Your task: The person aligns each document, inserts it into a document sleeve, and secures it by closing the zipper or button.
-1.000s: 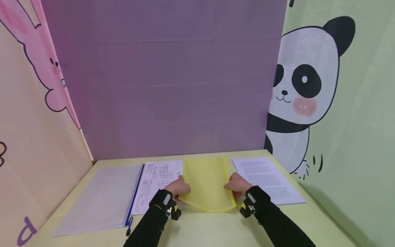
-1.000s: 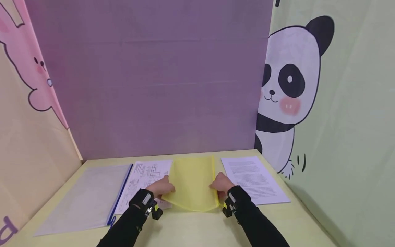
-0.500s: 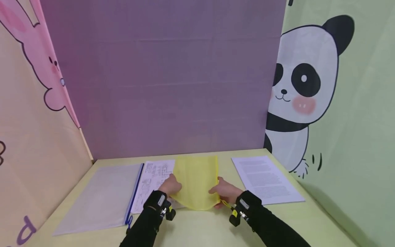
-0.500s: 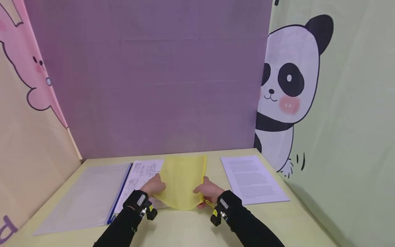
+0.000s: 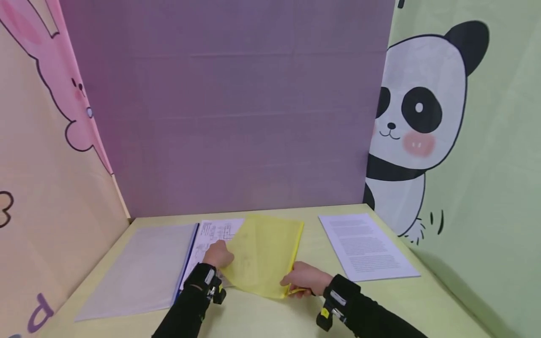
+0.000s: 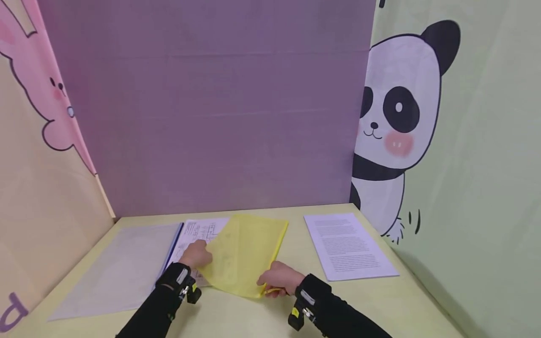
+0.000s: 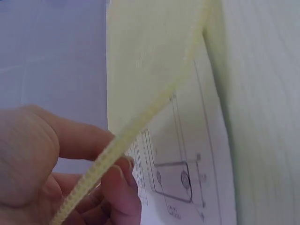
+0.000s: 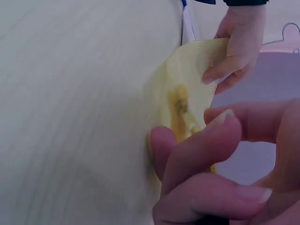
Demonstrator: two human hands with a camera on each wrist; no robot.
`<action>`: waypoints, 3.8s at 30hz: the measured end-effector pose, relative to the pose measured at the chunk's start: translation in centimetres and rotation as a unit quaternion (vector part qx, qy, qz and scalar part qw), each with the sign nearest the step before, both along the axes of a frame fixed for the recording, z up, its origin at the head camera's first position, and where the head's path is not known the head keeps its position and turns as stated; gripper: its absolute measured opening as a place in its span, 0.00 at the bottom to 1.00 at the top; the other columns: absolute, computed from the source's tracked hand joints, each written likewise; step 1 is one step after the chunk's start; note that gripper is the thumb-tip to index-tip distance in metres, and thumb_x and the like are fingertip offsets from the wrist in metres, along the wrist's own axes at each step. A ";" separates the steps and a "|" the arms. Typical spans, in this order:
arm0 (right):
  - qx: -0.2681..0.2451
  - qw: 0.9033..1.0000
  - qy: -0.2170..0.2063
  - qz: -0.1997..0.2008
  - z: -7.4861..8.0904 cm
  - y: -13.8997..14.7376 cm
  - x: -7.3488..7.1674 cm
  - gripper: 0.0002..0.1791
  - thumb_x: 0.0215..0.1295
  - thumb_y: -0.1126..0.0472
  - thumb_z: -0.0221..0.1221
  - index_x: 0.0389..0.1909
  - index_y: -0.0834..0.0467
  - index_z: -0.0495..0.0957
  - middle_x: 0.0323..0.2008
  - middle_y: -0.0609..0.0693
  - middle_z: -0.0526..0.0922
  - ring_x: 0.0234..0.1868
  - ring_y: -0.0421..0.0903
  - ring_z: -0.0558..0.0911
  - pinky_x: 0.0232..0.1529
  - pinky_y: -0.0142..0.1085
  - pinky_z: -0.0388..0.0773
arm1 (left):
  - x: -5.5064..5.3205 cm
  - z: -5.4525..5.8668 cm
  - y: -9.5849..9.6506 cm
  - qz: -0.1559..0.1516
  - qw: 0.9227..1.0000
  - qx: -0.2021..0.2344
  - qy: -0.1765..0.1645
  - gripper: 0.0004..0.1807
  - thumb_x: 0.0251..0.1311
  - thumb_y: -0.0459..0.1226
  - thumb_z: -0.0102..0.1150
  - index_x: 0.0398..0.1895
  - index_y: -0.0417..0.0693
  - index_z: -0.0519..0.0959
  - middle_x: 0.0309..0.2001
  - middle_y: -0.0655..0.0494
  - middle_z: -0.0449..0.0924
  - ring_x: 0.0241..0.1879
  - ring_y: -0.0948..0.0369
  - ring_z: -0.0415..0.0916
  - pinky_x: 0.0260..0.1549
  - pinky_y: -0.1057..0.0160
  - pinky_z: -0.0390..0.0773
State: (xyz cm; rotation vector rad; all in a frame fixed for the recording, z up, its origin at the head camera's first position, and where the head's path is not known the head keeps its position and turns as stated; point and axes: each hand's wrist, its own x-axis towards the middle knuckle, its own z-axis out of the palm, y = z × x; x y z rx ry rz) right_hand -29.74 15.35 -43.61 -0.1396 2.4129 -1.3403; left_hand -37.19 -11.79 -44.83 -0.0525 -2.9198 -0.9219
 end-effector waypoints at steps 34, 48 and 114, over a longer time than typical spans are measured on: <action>0.168 0.917 0.244 0.269 -0.7 -4.3 3.3 0.09 0.63 0.64 0.62 0.23 0.55 0.83 0.20 0.34 0.74 0.21 0.30 0.70 0.28 0.23 0.70 | 4.5 1.3 4.0 -0.216 0.954 -0.180 -0.101 0.49 0.49 0.64 0.72 0.71 0.48 0.73 0.69 0.35 0.69 0.69 0.37 0.63 0.64 0.36 0.65; 0.338 0.832 0.286 0.335 -2.1 -6.3 2.4 0.24 0.78 0.52 0.50 0.71 0.49 0.69 0.15 0.41 0.64 0.15 0.39 0.67 0.20 0.30 0.62 | 4.6 1.5 3.3 -0.233 0.944 -0.217 -0.086 0.58 0.38 0.63 0.78 0.73 0.49 0.68 0.70 0.38 0.66 0.70 0.40 0.62 0.64 0.37 0.67; 0.372 0.821 0.264 0.345 -1.3 -5.6 1.5 0.06 0.73 0.52 0.56 0.37 0.46 0.79 0.19 0.39 0.67 0.20 0.37 0.68 0.24 0.30 0.64 | 4.4 2.1 4.1 -0.184 0.946 -0.237 -0.123 0.56 0.36 0.62 0.80 0.74 0.61 0.68 0.65 0.40 0.68 0.63 0.43 0.68 0.58 0.37 0.72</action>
